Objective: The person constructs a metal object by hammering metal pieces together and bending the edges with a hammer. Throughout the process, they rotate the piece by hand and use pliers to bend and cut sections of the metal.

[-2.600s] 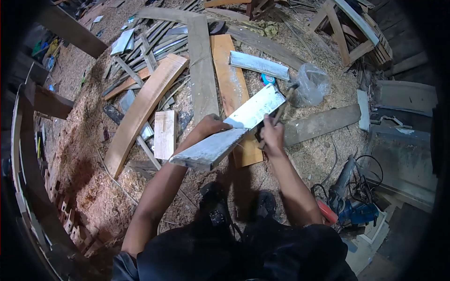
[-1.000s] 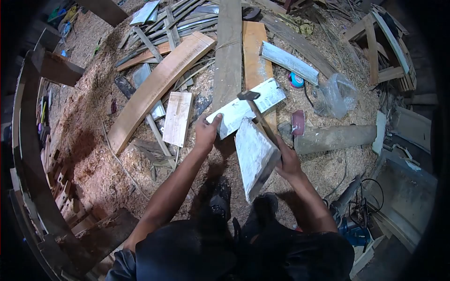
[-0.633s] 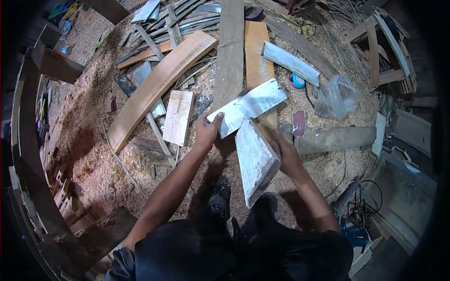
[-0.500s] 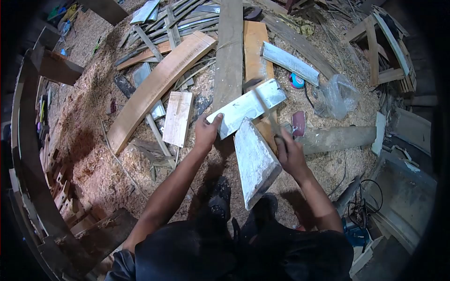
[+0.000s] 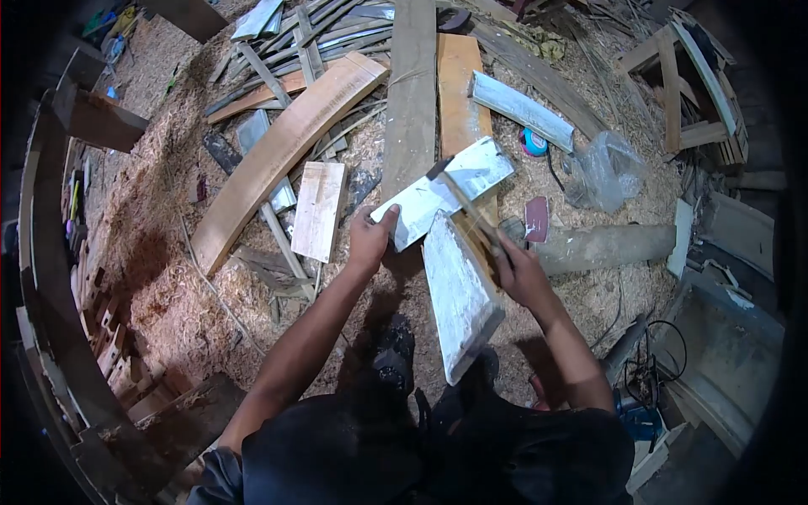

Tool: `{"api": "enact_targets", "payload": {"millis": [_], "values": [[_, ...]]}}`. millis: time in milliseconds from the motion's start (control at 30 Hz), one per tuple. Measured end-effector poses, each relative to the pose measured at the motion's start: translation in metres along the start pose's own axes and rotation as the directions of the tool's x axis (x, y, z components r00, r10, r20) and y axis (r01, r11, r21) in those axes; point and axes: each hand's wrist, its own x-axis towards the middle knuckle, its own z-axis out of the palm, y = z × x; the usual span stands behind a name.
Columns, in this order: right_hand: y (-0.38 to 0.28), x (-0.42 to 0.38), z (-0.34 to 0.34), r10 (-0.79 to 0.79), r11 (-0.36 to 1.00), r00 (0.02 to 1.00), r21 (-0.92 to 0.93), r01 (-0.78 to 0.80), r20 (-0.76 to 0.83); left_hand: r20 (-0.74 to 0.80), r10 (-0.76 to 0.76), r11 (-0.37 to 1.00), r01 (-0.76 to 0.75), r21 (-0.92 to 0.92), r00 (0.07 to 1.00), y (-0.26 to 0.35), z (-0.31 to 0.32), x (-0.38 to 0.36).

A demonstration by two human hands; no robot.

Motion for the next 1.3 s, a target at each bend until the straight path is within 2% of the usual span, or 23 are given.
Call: {"api": "enact_targets", "payload": {"millis": [67,100,200,233,333,367,467,500,567,700,800,833,933,1033,1100,1133,1167,1200,1267,1300], "values": [[0.007,0.005,0.003,-0.277,0.960,0.921,-0.031,0.280,-0.272,-0.012,0.063,0.998,-0.063,-0.005,0.998,-0.002,0.001,0.007],[0.009,-0.001,0.001,-0.058,0.989,0.976,0.123,0.085,-0.211,-0.010,0.033,0.999,-0.032,0.018,0.999,-0.007,-0.002,0.003],[0.031,-0.002,0.018,-0.246,0.967,0.923,-0.015,0.253,-0.296,-0.015,0.013,0.999,-0.013,0.041,1.000,0.001,-0.002,0.012],[0.032,-0.001,0.016,-0.321,0.947,0.921,-0.111,0.303,-0.221,-0.024,0.018,0.999,-0.017,0.027,1.000,0.000,-0.001,0.012],[0.029,0.001,0.014,-0.405,0.911,0.900,-0.157,0.381,-0.162,-0.014,-0.012,0.997,0.013,0.076,1.000,-0.002,-0.003,0.018],[0.027,0.004,0.014,-0.454,0.890,0.867,-0.146,0.431,-0.205,-0.009,-0.028,0.994,0.029,0.106,1.000,-0.001,-0.005,0.022],[0.022,0.005,0.014,-0.392,0.920,0.896,-0.087,0.383,-0.207,-0.037,-0.083,0.978,0.089,0.190,0.996,0.016,-0.006,0.022],[0.021,0.007,0.014,-0.358,0.932,0.922,-0.113,0.344,-0.146,-0.023,-0.048,0.989,0.050,0.140,0.999,0.013,-0.005,0.026],[0.020,0.007,0.017,-0.273,0.949,0.962,-0.170,0.266,-0.023,-0.021,-0.050,0.979,0.053,0.198,0.999,0.002,-0.013,0.037],[0.009,0.007,0.030,-0.448,0.892,0.865,-0.172,0.418,-0.226,-0.038,-0.024,0.974,0.032,0.223,0.999,0.000,-0.014,0.038],[0.004,0.005,0.030,-0.223,0.955,0.974,-0.212,0.208,-0.047,-0.032,-0.037,0.969,0.044,0.242,0.999,0.009,-0.012,0.033],[0.006,0.007,0.030,-0.234,0.945,0.972,-0.240,0.221,-0.027,-0.037,-0.040,0.976,0.047,0.214,0.999,0.012,-0.010,0.031],[0.006,0.010,0.035,-0.477,0.878,0.845,-0.171,0.446,-0.241,-0.034,-0.060,0.980,0.066,0.187,0.998,0.016,-0.009,0.028],[0.007,0.007,0.038,-0.448,0.890,0.861,-0.216,0.402,-0.241,-0.024,-0.091,0.970,0.094,0.223,0.996,0.015,-0.013,0.031],[0.013,0.009,0.039,-0.312,0.939,0.943,-0.191,0.288,-0.114,-0.011,-0.117,0.974,0.117,0.195,0.993,0.014,-0.011,0.028],[0.015,0.012,0.040,-0.241,0.956,0.969,-0.185,0.227,-0.055,-0.020,-0.070,0.980,0.073,0.183,0.997,0.015,-0.008,0.028],[0.015,0.011,0.043,-0.365,0.926,0.910,-0.180,0.332,-0.198,-0.032,-0.016,0.985,0.021,0.172,0.999,0.017,-0.005,0.031],[0.015,0.007,0.046,-0.345,0.937,0.907,-0.139,0.320,-0.240,-0.051,0.020,0.986,-0.011,0.165,0.999,0.016,-0.007,0.027],[-0.004,0.006,0.035,-0.312,0.949,0.895,-0.066,0.307,-0.320,-0.022,0.047,0.954,-0.039,0.296,0.999,0.028,-0.009,0.024],[-0.019,0.001,0.024,-0.067,0.993,0.974,0.077,0.085,-0.216,-0.006,0.060,0.932,-0.054,0.358,0.998,0.034,-0.009,0.023]]}}
